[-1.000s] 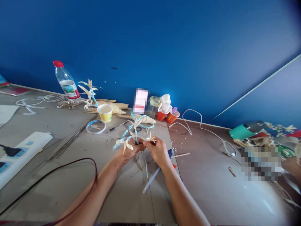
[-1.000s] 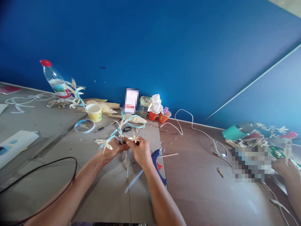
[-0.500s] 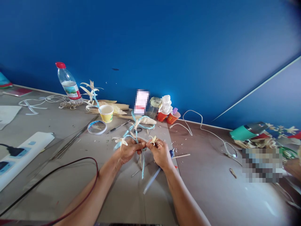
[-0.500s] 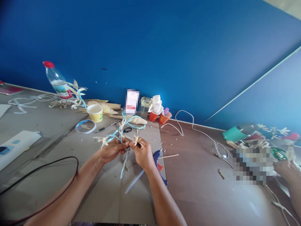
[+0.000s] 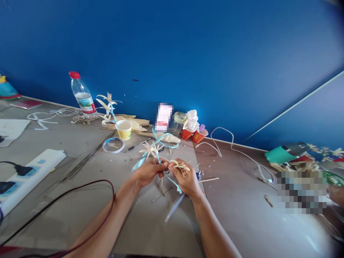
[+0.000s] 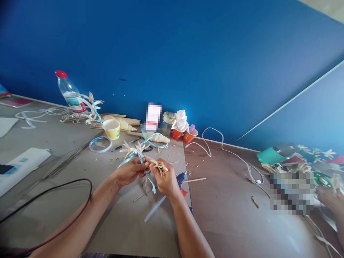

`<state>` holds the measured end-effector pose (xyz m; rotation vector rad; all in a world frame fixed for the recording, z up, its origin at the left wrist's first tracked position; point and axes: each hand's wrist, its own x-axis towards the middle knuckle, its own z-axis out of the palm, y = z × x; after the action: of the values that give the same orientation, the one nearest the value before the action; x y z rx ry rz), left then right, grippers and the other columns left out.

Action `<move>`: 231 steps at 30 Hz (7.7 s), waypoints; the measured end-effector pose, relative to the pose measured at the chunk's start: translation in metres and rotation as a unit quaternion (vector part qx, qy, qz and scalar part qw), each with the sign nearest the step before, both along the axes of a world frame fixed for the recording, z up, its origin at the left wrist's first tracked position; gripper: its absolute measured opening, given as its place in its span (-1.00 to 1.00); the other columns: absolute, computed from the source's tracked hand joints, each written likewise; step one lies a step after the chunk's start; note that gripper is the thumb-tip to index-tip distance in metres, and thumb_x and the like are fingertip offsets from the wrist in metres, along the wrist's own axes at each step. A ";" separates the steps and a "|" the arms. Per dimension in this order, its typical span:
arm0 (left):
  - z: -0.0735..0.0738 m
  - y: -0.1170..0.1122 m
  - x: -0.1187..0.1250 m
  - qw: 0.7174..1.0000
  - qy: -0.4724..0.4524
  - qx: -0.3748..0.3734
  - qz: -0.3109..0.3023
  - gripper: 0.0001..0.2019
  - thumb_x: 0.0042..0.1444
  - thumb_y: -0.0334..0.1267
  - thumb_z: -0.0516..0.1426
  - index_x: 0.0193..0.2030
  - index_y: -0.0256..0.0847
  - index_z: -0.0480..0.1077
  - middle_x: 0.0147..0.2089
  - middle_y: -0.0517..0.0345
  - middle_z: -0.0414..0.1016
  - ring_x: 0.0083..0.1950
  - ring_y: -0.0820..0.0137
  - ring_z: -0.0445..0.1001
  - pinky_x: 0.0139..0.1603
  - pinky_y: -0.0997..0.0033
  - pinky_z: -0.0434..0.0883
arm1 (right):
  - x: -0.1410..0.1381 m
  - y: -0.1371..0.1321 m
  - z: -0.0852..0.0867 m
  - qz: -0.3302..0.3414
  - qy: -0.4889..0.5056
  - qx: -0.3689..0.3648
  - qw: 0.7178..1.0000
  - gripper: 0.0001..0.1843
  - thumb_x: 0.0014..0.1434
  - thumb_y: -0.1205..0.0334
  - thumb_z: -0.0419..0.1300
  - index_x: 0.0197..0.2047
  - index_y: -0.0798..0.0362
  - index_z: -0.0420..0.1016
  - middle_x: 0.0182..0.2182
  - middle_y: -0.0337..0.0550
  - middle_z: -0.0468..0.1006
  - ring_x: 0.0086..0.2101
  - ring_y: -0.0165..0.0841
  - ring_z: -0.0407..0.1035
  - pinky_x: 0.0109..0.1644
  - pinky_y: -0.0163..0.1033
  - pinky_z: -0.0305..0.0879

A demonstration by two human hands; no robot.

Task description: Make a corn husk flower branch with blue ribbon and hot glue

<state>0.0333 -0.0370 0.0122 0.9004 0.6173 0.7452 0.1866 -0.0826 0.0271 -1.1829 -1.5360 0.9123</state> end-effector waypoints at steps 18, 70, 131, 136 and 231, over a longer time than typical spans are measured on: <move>0.000 -0.003 0.001 1.000 -0.010 0.000 -0.004 -0.73 -0.14 -0.11 0.28 -0.41 -0.31 0.49 -0.47 0.16 0.36 -0.46 0.54 0.21 -0.52 0.52 0.09 | 0.011 -0.001 0.006 0.069 -0.088 0.121 0.986 -0.91 0.17 0.29 0.10 -0.30 0.03 0.43 -0.37 -0.14 0.46 -0.35 -0.36 0.38 -0.25 -0.24 0.31; 0.006 -0.006 0.007 0.993 -0.068 -0.062 0.080 -0.70 -0.16 -0.17 0.31 -0.30 -0.27 0.44 -0.32 0.15 0.46 -0.51 0.63 0.25 -0.33 0.47 0.28 | 0.006 0.011 -0.021 -0.122 -0.068 0.258 0.956 -0.84 0.13 0.35 0.13 -0.23 -0.02 0.49 -0.30 -0.10 0.46 -0.30 -0.32 0.39 -0.25 -0.20 0.31; 0.008 0.000 -0.014 0.998 -0.031 0.014 -0.054 -0.63 0.01 -0.19 0.21 -0.01 -0.22 0.44 -0.45 0.11 0.39 -0.45 0.50 0.24 -0.44 0.49 0.12 | 0.017 0.015 -0.005 0.094 0.212 -0.167 0.958 -0.25 0.09 -0.37 -0.14 -0.35 0.11 0.56 -0.43 -0.05 0.55 -0.34 -0.27 0.38 -0.14 -0.11 0.26; 0.004 0.001 -0.012 0.998 -0.061 -0.025 -0.024 -0.65 -0.01 -0.25 0.22 -0.04 -0.26 0.46 -0.41 0.11 0.37 -0.39 0.49 0.27 -0.39 0.50 0.18 | 0.017 0.018 -0.010 0.068 0.252 -0.184 0.948 -0.30 0.14 -0.31 -0.14 -0.26 0.11 0.56 -0.26 0.00 0.57 -0.18 -0.21 0.39 -0.07 -0.08 0.24; 0.017 0.000 -0.016 0.990 0.004 0.097 0.106 -0.65 0.06 -0.14 0.14 -0.03 -0.20 0.44 -0.20 0.07 0.39 -0.37 0.50 0.28 -0.32 0.47 0.25 | 0.005 0.000 0.000 -0.188 -0.181 0.234 0.937 -0.79 0.21 0.30 0.00 -0.22 0.07 0.46 -0.37 -0.09 0.47 -0.30 -0.31 0.37 -0.19 -0.19 0.29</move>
<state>0.0171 -0.0366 0.0296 1.0265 0.6624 1.0069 0.1918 -0.0824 0.0271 -1.2663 -1.6130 0.0617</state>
